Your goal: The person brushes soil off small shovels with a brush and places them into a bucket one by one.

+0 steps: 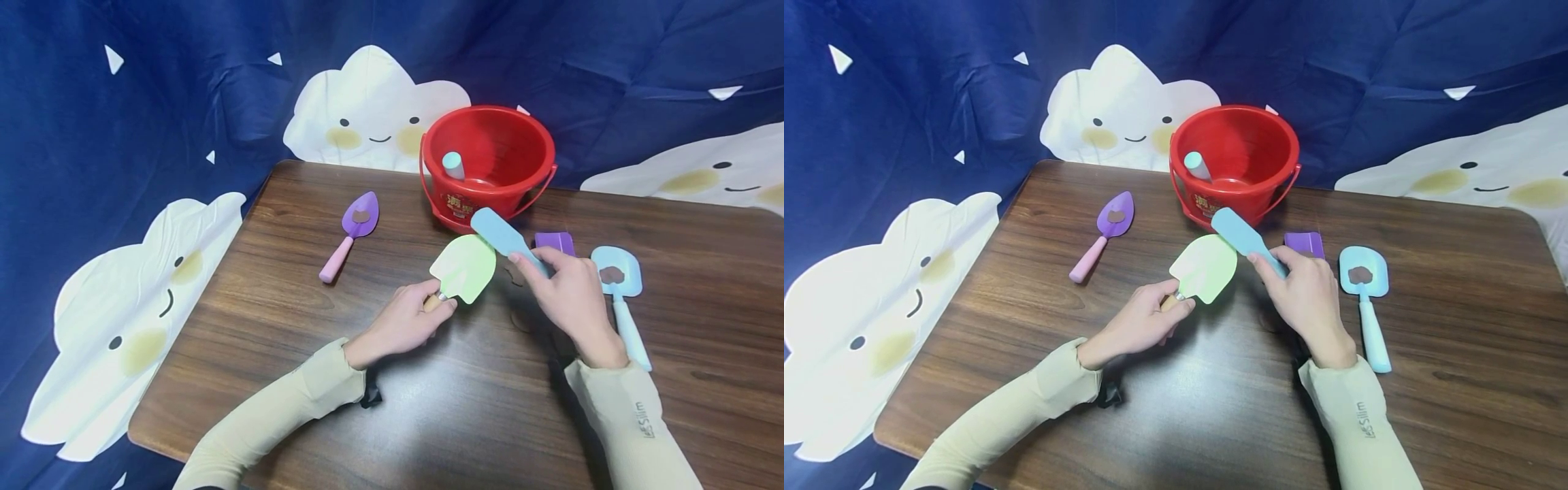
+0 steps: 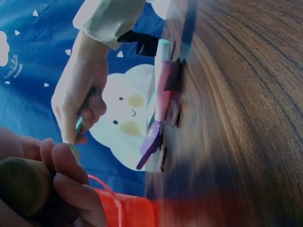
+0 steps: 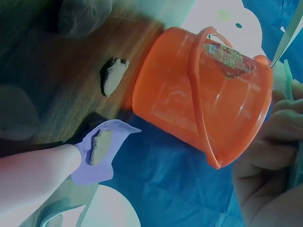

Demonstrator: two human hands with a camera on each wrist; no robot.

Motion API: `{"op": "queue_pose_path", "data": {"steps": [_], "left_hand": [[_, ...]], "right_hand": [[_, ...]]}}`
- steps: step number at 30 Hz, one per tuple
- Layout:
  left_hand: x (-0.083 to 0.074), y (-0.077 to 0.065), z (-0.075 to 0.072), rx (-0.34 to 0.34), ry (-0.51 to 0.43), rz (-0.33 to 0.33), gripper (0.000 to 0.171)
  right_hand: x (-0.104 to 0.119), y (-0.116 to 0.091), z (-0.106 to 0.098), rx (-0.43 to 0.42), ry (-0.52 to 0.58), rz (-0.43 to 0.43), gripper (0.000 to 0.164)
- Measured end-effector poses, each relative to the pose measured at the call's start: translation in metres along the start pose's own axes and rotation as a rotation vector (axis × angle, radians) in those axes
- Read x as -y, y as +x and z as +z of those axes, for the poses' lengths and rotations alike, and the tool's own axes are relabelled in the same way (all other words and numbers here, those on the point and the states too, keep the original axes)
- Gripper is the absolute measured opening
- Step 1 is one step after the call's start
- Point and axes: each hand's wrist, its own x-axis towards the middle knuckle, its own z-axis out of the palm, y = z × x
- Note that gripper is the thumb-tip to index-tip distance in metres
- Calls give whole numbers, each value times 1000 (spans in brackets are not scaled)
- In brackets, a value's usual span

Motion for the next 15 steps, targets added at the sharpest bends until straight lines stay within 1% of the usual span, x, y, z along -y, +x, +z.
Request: {"op": "queue_pose_path", "data": {"steps": [3, 6, 8, 15], "left_hand": [[1, 1, 0, 4, 3, 4, 20], [1, 1, 0, 5, 6, 5, 20], [1, 2, 0, 4, 9, 6, 21], [-2, 2, -2, -3, -10, 1, 21]], "right_hand": [[1, -1, 0, 13, 8, 14, 32], [2, -3, 0, 20, 21, 5, 31], [3, -4, 0, 29, 40, -22, 28], [6, -5, 1, 86, 100, -170, 17]]}}
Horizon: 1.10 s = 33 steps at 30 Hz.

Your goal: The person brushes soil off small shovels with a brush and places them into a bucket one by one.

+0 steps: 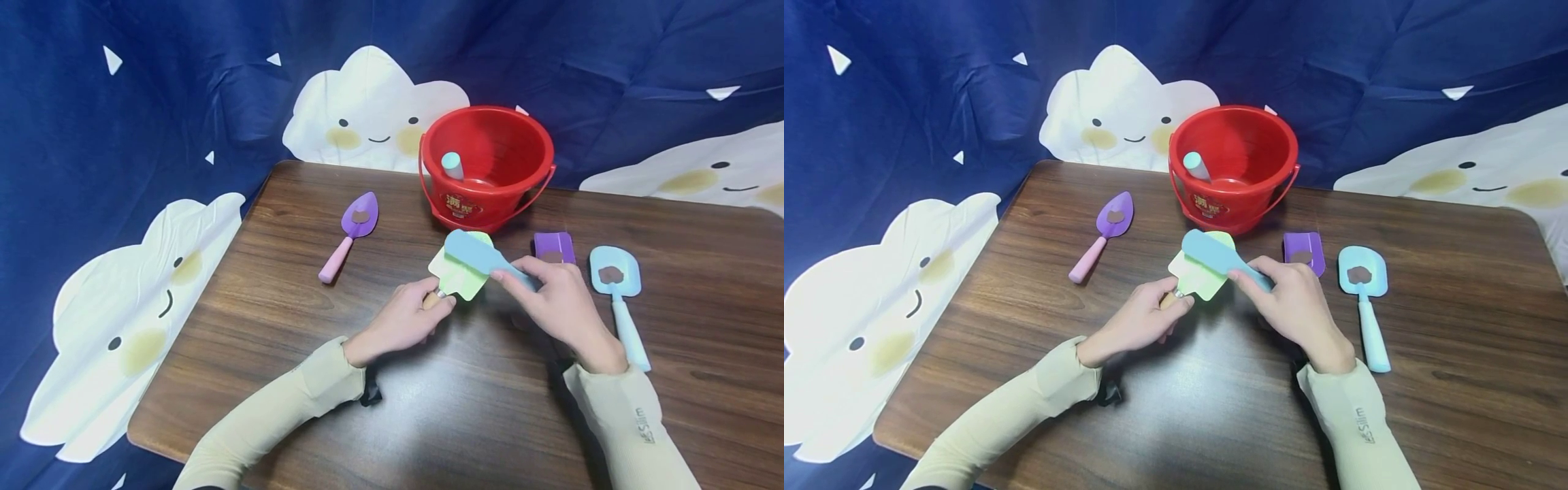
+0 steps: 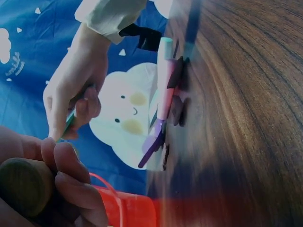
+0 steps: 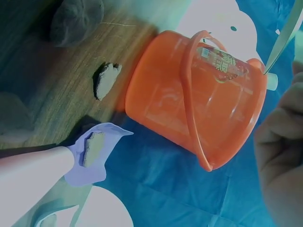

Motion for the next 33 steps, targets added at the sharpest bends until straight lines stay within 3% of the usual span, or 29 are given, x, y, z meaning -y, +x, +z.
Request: {"op": "queue_pose_path", "data": {"steps": [10, 16, 25, 33], "left_hand": [[0, 1, -1, -15, -22, -23, 22], [-1, 1, -1, -15, -29, -20, 28], [-1, 0, 0, 1, -84, -59, 28], [-1, -2, 1, 32, -104, -62, 28]], "right_hand": [[4, -3, -3, 101, 32, -16, 16], [3, -3, -2, 115, 18, -23, 15], [-5, -2, 0, 18, -7, -34, 17], [-8, 0, -4, -48, -60, 85, 23]]}}
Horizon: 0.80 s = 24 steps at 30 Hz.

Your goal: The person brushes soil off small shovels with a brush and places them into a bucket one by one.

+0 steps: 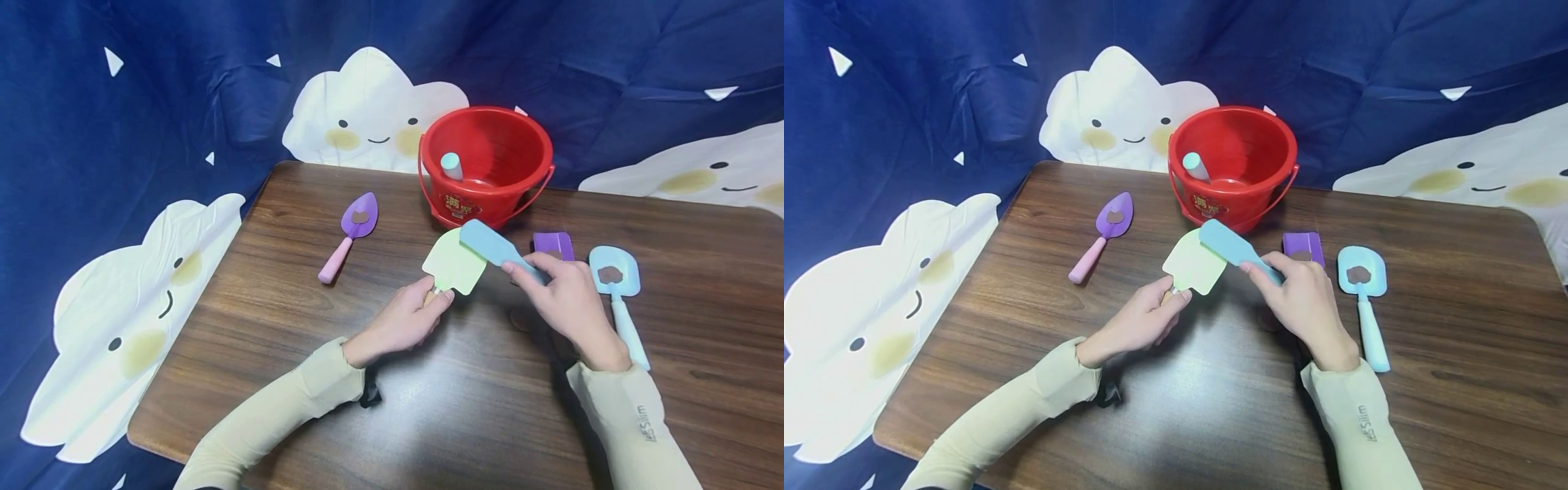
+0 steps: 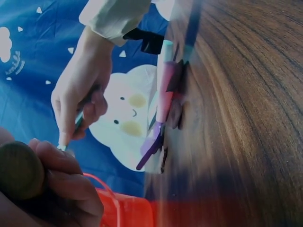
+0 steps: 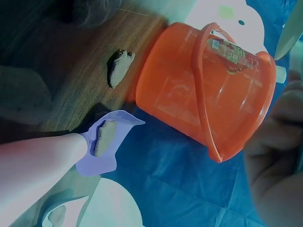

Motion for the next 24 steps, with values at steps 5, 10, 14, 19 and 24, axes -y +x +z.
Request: {"op": "queue_pose_path", "data": {"steps": [5, 10, 14, 19, 24], "left_hand": [[1, 0, 1, -24, 73, 35, 24], [2, 2, 2, -42, 130, 74, 21], [1, 2, 3, -41, 128, 82, 19], [1, 3, 4, -40, 133, 94, 18], [3, 4, 5, -37, 142, 104, 16]], "right_hand": [[-1, 1, 0, -39, -48, 52, 28], [6, 1, 0, -32, -41, 70, 30], [13, 0, 1, -6, -17, 10, 27], [23, 0, 2, 62, 5, -84, 21], [30, -1, 4, 123, -7, -160, 19]]}}
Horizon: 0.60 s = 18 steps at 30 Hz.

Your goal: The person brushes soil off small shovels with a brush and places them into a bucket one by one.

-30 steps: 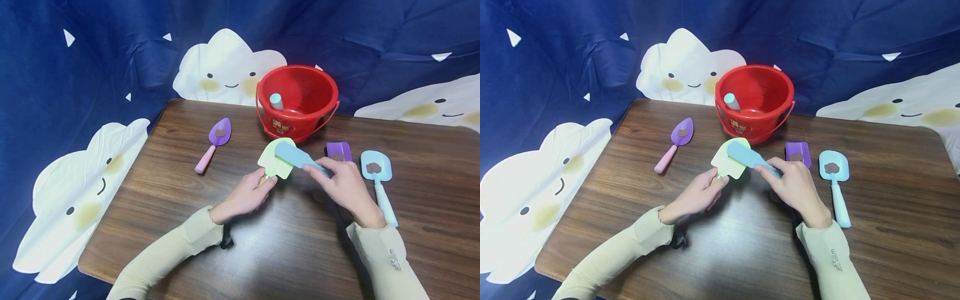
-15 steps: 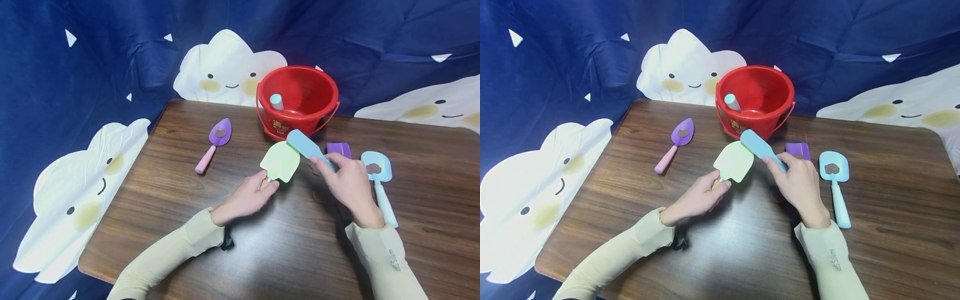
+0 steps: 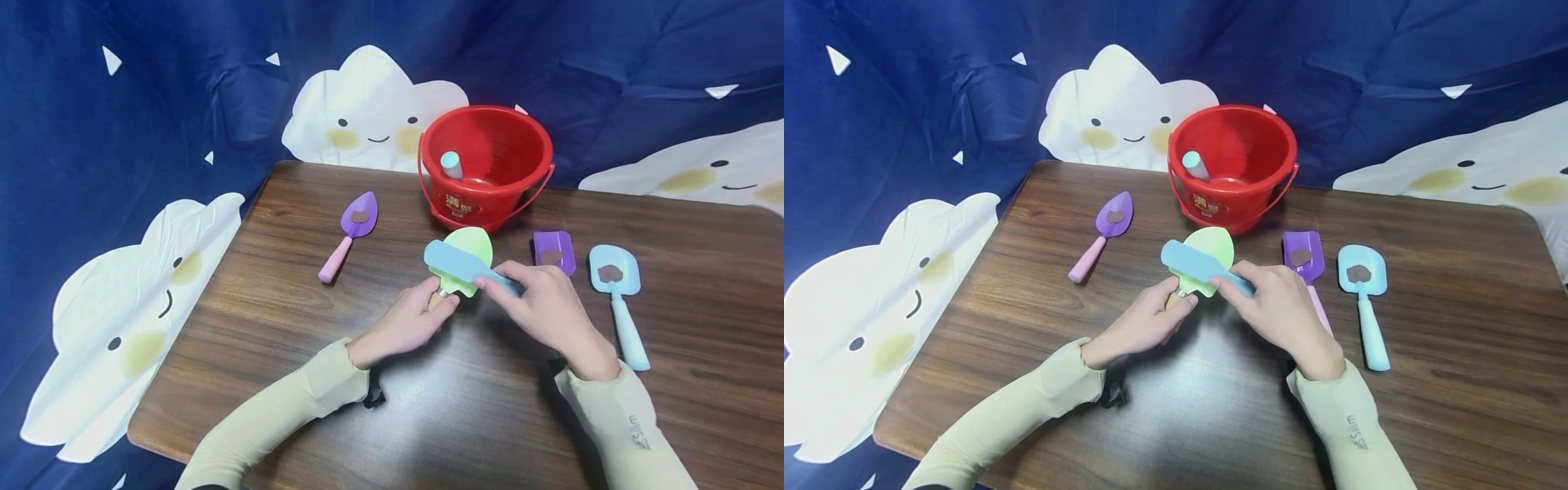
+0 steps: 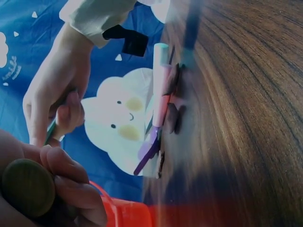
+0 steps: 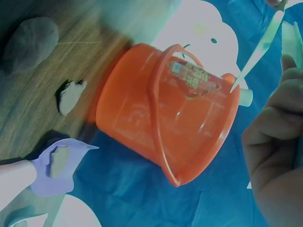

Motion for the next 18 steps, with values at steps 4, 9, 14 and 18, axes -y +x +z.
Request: {"op": "queue_pose_path", "data": {"steps": [4, 9, 14, 18], "left_hand": [[1, 0, 0, 3, 9, -15, 18], [1, 0, 0, 6, 20, -27, 19], [1, 0, 0, 5, 29, -11, 16], [1, 1, 0, -3, 39, 6, 15]], "right_hand": [[2, 0, 2, 34, 2, -16, 18], [1, 1, 4, 55, 0, -20, 18], [-3, 1, 4, 39, -1, -20, 19], [-5, 2, 3, 50, 2, 3, 21]]}}
